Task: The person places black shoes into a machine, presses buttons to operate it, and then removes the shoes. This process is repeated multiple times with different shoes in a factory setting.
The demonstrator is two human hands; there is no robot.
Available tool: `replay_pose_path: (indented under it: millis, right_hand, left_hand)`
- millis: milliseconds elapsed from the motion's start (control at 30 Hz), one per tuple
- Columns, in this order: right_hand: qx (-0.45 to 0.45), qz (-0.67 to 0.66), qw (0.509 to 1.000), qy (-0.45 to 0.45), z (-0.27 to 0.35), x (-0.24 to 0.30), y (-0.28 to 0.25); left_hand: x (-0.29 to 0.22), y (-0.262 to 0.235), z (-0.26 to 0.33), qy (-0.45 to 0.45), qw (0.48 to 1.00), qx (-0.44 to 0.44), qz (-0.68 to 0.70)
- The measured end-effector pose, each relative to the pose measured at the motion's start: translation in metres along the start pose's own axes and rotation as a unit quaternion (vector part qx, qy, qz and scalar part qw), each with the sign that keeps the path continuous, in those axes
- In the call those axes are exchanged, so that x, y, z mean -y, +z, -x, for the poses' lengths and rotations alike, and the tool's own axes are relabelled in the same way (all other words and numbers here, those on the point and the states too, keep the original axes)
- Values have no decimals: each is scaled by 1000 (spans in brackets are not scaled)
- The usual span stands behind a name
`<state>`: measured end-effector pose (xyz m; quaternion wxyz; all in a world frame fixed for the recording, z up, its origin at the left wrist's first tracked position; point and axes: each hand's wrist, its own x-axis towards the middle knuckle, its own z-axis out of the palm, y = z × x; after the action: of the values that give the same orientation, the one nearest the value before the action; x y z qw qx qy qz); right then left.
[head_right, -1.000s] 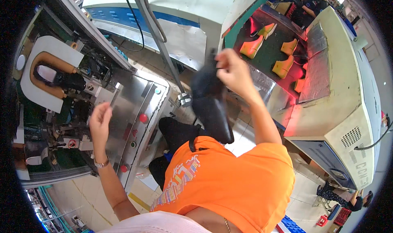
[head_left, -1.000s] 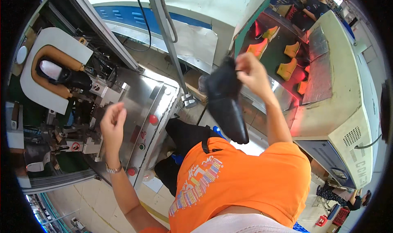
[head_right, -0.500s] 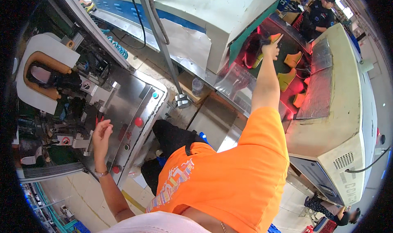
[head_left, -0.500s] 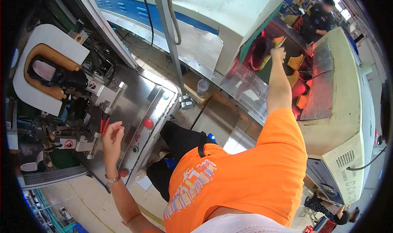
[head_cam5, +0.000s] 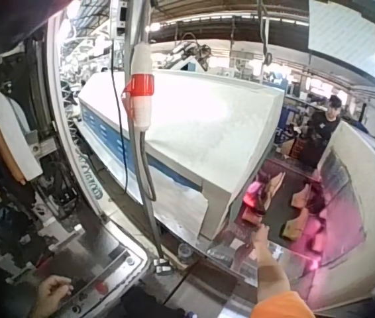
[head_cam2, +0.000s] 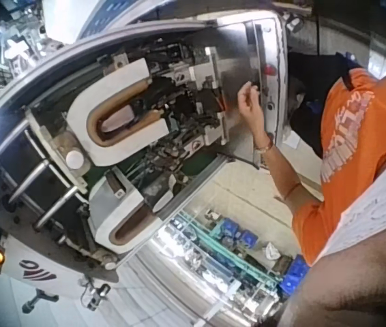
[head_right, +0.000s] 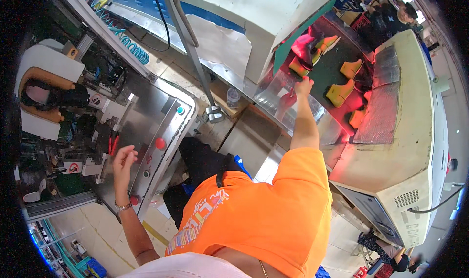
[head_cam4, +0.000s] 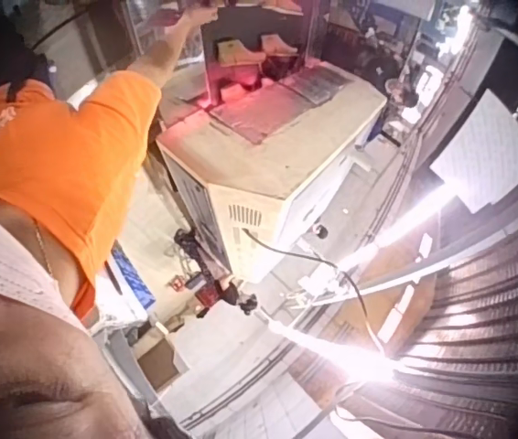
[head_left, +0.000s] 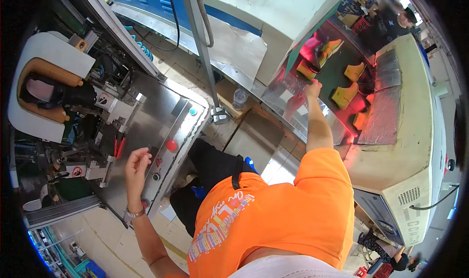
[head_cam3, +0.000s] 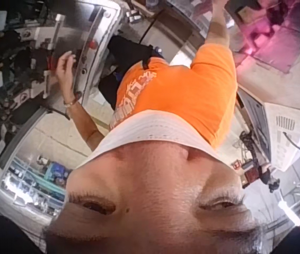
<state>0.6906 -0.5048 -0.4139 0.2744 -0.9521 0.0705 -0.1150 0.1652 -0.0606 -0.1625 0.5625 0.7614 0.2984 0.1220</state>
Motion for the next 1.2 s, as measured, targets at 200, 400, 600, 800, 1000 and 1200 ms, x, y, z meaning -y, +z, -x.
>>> replay_pose_path:
  millis: [200,400,600,800,1000,1200]
  right_hand:
    - [40,248,964,-90,-37,44,-26]
    - [99,-381,918,40,-143,8,70]
    - [239,-318,917,-39,-117,-17,114]
    - [-199,103,961,159,-39,26,2]
    - [69,-466,850,236,-92,-118,16]
    - [54,-504,828,241,-131,-130,-6]
  left_hand:
    - [32,10,17,-51,998,-43,18]
    - [74,12,32,-94,991,-69,60]
    - [47,30,26,-84,996,-19,-22]
    - [67,35,39,-132,988,-14,-81]
    - [91,52,54,-156,987,-27,-22]
    - [60,61,41,-138,990,8,-32]
